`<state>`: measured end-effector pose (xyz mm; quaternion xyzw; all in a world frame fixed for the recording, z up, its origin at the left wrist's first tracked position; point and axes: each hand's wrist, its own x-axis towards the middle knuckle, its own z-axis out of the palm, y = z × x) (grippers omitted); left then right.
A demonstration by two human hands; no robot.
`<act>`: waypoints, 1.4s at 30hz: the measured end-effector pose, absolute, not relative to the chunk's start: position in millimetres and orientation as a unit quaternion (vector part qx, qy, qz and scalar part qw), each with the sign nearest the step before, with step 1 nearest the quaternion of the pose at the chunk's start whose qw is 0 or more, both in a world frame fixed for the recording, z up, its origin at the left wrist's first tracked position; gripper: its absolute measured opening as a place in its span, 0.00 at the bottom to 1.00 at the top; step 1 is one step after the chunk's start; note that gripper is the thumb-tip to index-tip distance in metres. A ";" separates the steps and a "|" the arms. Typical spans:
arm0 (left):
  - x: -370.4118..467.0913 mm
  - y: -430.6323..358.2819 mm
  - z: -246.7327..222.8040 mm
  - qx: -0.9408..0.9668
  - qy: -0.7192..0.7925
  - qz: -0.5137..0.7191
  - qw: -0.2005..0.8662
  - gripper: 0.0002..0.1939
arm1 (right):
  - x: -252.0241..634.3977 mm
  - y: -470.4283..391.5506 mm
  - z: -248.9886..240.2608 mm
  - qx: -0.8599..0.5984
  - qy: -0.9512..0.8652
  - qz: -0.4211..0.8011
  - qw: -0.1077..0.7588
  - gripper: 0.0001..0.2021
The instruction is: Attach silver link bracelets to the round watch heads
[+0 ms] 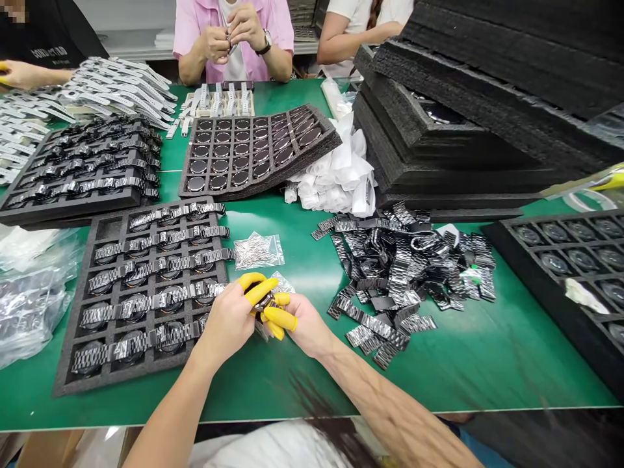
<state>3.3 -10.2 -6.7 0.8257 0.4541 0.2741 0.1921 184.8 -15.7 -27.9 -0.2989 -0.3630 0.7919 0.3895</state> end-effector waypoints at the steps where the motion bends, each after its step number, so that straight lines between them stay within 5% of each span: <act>1: 3.5 -10.2 -6.5 0.826 0.454 0.274 0.190 0.38 | 184.7 -15.8 -27.3 -0.300 -0.362 0.791 0.391 0.22; 9: 7.4 -12.9 -11.3 0.823 0.478 0.273 0.137 0.33 | 180.6 -19.1 -31.1 -0.316 -0.316 0.785 0.429 0.24; 16: 4.6 -13.9 -4.1 0.818 0.388 0.318 0.282 0.29 | 180.7 -19.4 -34.5 -0.337 -0.298 0.773 0.447 0.24; 31: 7.2 -13.5 -1.4 0.785 0.372 0.343 0.357 0.18 | 179.9 -22.1 -31.3 -0.322 -0.307 0.781 0.437 0.24; 38: 4.4 -10.5 -3.6 0.563 0.393 0.397 0.610 0.19 | 190.1 -18.3 -32.3 -0.285 -0.342 0.791 0.420 0.23; 42: 0.5 -7.6 -2.6 0.493 0.395 0.480 0.609 0.20 | 209.1 -4.2 -26.3 -0.282 -0.475 0.722 0.417 0.22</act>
